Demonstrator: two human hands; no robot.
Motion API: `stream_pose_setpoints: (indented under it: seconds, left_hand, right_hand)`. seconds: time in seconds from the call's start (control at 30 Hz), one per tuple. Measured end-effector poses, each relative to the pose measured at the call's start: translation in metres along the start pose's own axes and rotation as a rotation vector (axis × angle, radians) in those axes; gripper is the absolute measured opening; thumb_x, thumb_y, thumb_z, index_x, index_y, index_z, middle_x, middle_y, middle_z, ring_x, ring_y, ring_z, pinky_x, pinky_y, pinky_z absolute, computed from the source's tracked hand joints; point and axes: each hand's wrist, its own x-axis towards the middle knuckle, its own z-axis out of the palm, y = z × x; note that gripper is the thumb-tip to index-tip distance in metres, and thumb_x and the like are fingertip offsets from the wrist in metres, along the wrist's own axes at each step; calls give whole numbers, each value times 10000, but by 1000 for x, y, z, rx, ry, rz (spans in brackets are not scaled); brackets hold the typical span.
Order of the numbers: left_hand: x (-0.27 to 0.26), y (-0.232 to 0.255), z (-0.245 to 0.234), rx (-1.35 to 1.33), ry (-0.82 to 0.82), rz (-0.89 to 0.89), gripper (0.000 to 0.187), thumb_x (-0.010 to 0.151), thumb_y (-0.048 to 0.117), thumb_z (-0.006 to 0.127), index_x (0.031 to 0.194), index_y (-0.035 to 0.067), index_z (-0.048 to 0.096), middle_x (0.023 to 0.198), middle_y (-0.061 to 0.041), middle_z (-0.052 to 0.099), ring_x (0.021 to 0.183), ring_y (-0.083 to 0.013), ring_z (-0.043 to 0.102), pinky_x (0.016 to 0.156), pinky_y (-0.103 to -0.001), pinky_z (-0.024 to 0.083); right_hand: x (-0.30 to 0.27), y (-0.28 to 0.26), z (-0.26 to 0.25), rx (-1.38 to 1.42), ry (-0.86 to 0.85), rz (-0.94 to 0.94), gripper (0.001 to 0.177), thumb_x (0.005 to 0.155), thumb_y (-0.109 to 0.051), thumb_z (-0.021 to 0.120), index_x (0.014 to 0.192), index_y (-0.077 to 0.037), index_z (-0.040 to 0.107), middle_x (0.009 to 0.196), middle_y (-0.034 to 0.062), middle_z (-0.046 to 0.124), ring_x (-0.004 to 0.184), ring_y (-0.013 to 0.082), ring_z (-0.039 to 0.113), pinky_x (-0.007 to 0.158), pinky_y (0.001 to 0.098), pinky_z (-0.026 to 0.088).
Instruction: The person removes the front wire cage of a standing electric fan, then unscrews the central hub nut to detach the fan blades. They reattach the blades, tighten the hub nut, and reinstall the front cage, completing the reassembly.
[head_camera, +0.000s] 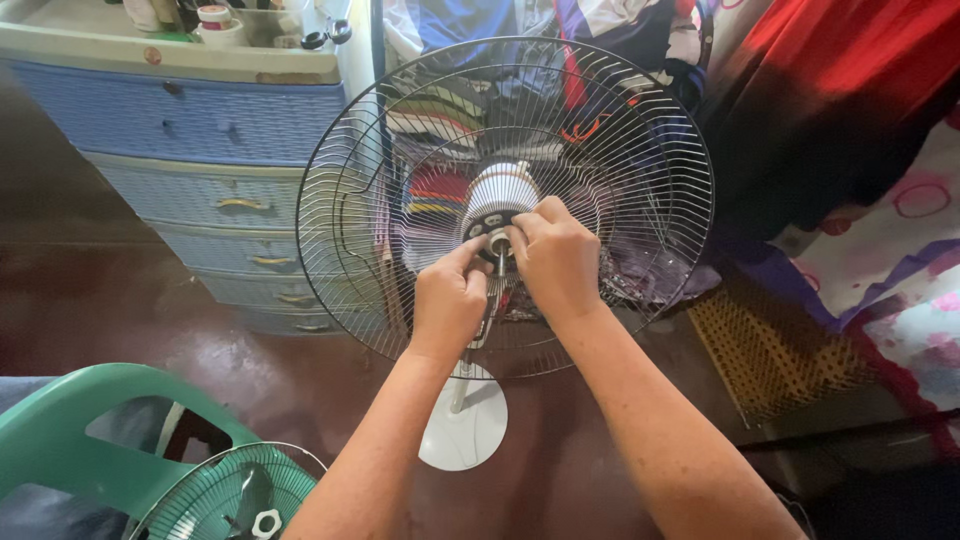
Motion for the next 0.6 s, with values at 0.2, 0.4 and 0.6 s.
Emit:
stream_pose_setpoints:
  seconds: [0.2, 0.4, 0.6]
  left_hand:
    - [2, -7, 2, 60, 37, 159, 360, 860, 13, 570, 1185, 35, 723, 1052, -170, 746, 952, -317, 728, 865, -395, 565]
    - [1, -12, 7, 42, 24, 132, 344, 856, 11, 581, 1170, 30, 720, 1046, -165, 741, 957, -326, 724, 872, -398, 565]
    - [2, -7, 8, -93, 11, 51, 422, 858, 6, 561, 1269, 45, 648, 1052, -157, 767, 947, -281, 770, 850, -385, 588]
  right_hand:
    - [-1, -2, -1, -27, -31, -10, 90, 880, -167, 767, 856, -81, 751, 847, 63, 634, 714, 276, 671, 623, 415, 538]
    - [-6, -6, -2, -23, -74, -2, 86, 900, -153, 755, 887, -68, 755, 872, 74, 659, 725, 285, 685, 637, 410, 549]
    - [-15, -8, -10, 57, -53, 17, 152, 904, -112, 738, 1034, -35, 758, 977, 86, 687, 803, 290, 704, 698, 396, 566]
